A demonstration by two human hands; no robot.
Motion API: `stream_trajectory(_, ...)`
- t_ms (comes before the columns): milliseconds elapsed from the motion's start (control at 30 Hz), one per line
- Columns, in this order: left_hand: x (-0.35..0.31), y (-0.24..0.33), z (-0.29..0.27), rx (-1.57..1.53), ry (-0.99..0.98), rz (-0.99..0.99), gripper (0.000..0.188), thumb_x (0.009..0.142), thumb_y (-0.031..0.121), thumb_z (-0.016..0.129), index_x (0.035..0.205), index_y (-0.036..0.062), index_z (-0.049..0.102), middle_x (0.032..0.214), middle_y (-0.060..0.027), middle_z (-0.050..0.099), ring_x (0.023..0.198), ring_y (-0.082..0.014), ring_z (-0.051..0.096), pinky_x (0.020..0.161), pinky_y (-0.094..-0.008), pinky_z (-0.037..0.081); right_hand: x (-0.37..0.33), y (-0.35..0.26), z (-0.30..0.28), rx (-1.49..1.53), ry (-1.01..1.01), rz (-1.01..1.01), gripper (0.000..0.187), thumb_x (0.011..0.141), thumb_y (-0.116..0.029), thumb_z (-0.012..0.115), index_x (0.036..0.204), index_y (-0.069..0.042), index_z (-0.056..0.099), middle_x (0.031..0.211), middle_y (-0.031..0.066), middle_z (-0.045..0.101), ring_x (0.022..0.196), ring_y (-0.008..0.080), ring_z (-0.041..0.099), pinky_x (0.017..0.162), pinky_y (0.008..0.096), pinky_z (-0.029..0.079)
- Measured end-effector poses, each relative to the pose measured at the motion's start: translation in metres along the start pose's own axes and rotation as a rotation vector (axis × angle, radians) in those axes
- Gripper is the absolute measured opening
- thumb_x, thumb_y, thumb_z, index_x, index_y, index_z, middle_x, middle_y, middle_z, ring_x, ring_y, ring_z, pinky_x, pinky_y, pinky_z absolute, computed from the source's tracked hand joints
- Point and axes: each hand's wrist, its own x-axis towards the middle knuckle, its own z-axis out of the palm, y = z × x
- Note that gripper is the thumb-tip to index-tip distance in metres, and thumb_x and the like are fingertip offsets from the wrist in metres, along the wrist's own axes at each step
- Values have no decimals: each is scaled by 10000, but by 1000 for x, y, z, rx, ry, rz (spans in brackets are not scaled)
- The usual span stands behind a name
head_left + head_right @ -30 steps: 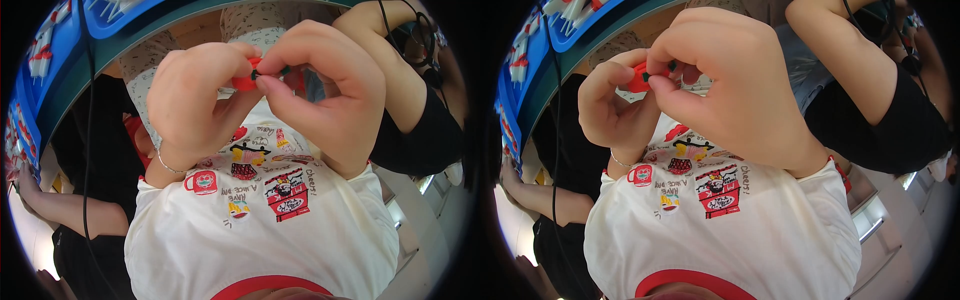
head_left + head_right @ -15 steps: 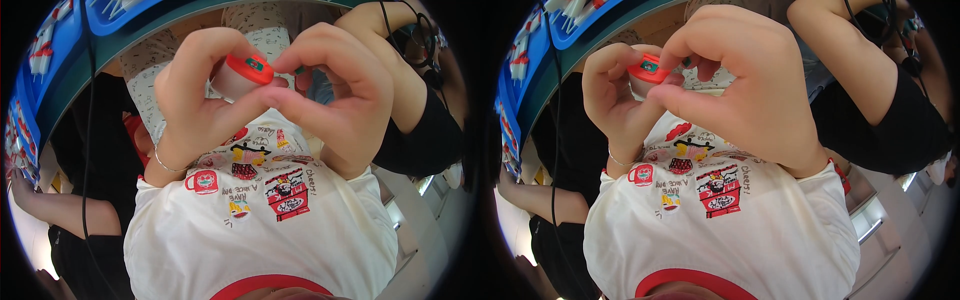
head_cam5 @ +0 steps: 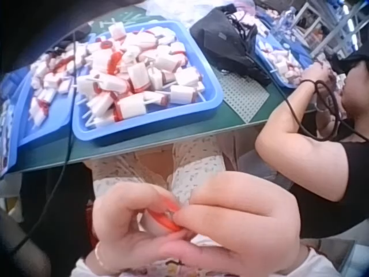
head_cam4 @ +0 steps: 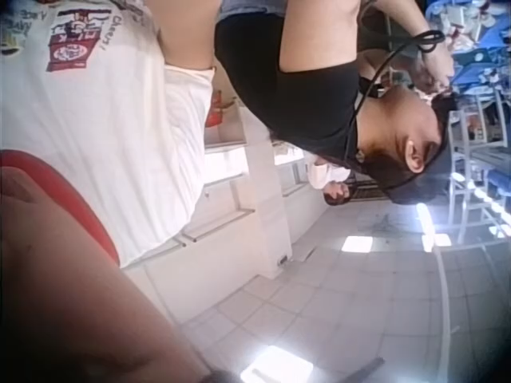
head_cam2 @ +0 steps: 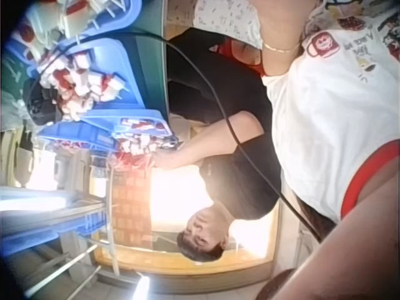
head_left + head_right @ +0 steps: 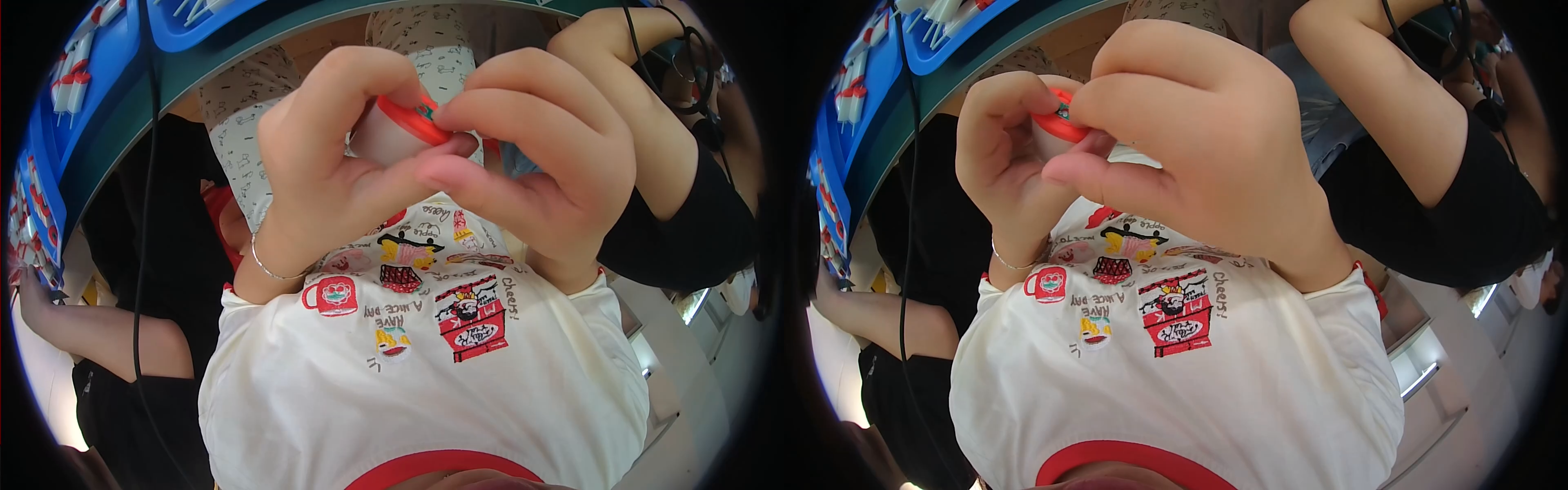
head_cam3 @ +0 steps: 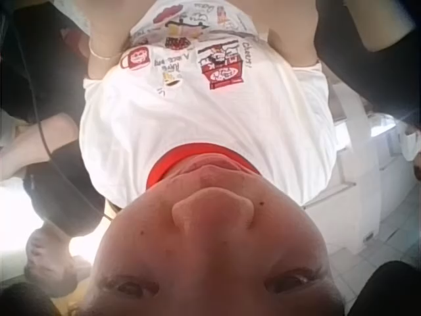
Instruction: Assembling small electronic toy components by inserting circuit boards into plastic housings on a production line.
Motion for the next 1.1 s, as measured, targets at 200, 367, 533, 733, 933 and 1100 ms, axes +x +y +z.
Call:
stream_trajectory(200, 0, 9, 0, -313, -22, -175, 411, 668, 48, 717, 941, 17, 412, 878, -150, 584, 749, -147, 568, 659, -229, 451, -4, 15, 0, 69, 100, -218, 173, 581, -12, 712, 721, -3, 611, 701, 90, 558, 567, 171, 536, 490, 236, 428)
stream_trajectory(367, 5, 12, 0, -303, -154, -67, 484, 642, 92, 733, 970, 27, 383, 914, -184, 573, 792, -177, 560, 694, -245, 432, -1, 9, -17, -83, -35, -201, 226, 504, -34, 699, 701, 11, 599, 664, 91, 538, 538, 177, 428, 565, 243, 354)
stream_trajectory(533, 2, 13, 2, -302, -132, -55, 498, 606, 34, 738, 958, 36, 386, 906, -205, 575, 776, -193, 576, 688, -255, 454, -2, 1, -19, -109, -96, -107, 188, 543, 30, 703, 695, -17, 601, 700, 80, 552, 547, 183, 536, 475, 248, 433)
stream_trajectory(733, 2, 12, -2, -285, -171, -52, 479, 605, -51, 712, 950, 40, 392, 923, -216, 583, 799, -207, 593, 687, -261, 469, -1, 1, -15, -82, -11, -139, 190, 548, 30, 699, 703, -14, 598, 697, 83, 547, 546, 189, 533, 473, 252, 432)
stream_trajectory(933, 0, 9, -5, -239, -183, 5, 470, 629, -43, 728, 951, 42, 397, 949, -231, 582, 801, -217, 597, 691, -262, 473, -6, 6, -7, -39, 98, -186, 193, 553, 29, 694, 712, -10, 594, 693, 87, 541, 545, 196, 529, 471, 257, 432)
stream_trajectory(1100, 0, 9, -7, -189, -186, 6, 455, 643, -37, 731, 942, 46, 397, 957, -234, 582, 804, -218, 596, 695, -265, 474, -12, 10, 5, -17, 187, -216, 195, 557, 29, 690, 720, -8, 590, 690, 90, 536, 545, 202, 526, 470, 261, 432)
